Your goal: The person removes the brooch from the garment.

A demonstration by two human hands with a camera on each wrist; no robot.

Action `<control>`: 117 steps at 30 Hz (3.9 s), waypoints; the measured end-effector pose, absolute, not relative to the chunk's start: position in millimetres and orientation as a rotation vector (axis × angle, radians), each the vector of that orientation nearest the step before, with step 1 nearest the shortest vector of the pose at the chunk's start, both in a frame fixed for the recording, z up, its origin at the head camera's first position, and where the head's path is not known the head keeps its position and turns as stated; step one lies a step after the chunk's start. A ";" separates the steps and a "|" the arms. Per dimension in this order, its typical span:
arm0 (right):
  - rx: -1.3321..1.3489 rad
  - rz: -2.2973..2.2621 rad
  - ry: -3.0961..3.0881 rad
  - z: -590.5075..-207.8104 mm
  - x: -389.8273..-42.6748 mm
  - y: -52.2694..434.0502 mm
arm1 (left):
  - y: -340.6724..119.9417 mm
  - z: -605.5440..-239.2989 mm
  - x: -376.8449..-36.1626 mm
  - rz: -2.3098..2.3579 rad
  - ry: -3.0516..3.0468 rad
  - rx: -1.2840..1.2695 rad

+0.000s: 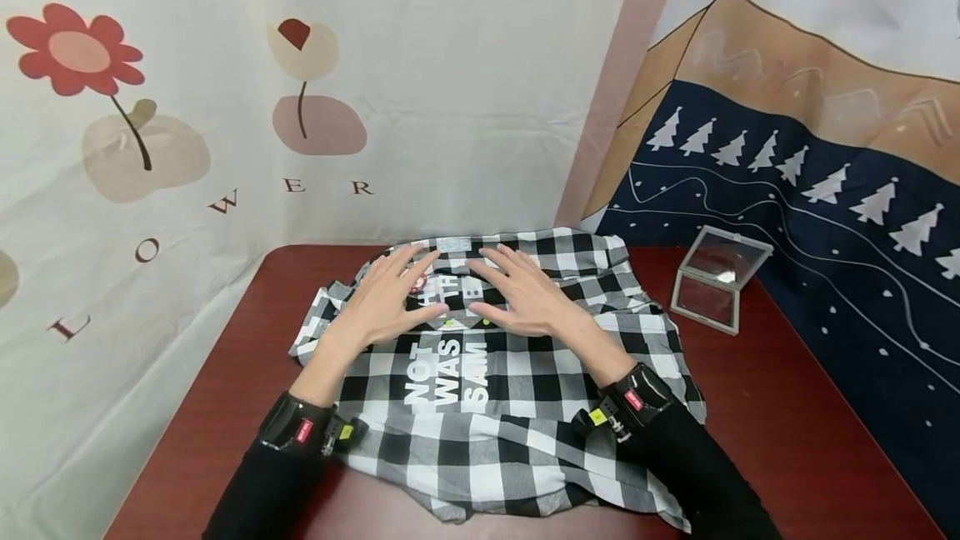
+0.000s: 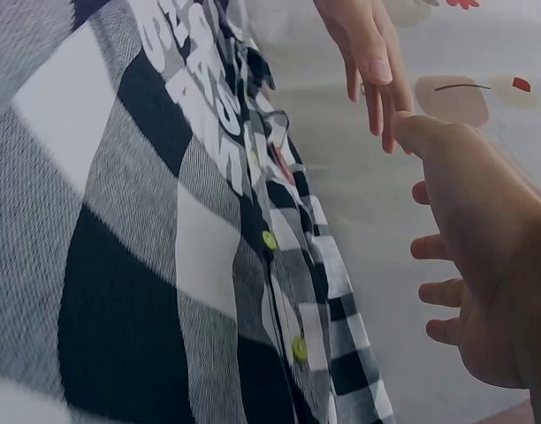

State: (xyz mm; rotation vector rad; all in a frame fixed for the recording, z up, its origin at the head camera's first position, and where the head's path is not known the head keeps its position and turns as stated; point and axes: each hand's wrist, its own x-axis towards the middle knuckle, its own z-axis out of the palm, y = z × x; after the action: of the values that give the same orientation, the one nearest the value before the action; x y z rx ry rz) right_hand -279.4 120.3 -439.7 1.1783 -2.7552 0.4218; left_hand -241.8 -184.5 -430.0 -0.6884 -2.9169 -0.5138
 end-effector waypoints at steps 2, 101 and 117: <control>1.192 0.453 -2.756 -439.4 -281.2 115.1 | -189.9 -429.0 -243.2 -0.533 -2.919 -0.663; 1.324 0.485 -2.704 -494.5 -341.2 -16.3 | -244.1 -493.7 -299.4 -0.601 -3.420 -0.450; 1.291 0.625 -2.675 -501.6 -348.9 -16.3 | -246.1 -497.9 -305.7 -0.549 -3.435 -0.473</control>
State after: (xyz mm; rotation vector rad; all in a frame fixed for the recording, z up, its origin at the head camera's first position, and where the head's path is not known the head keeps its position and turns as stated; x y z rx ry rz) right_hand -348.9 -16.3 -501.6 1.2906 -2.6746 0.6250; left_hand -305.7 -246.1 -497.9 -0.4733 -3.4353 -0.5489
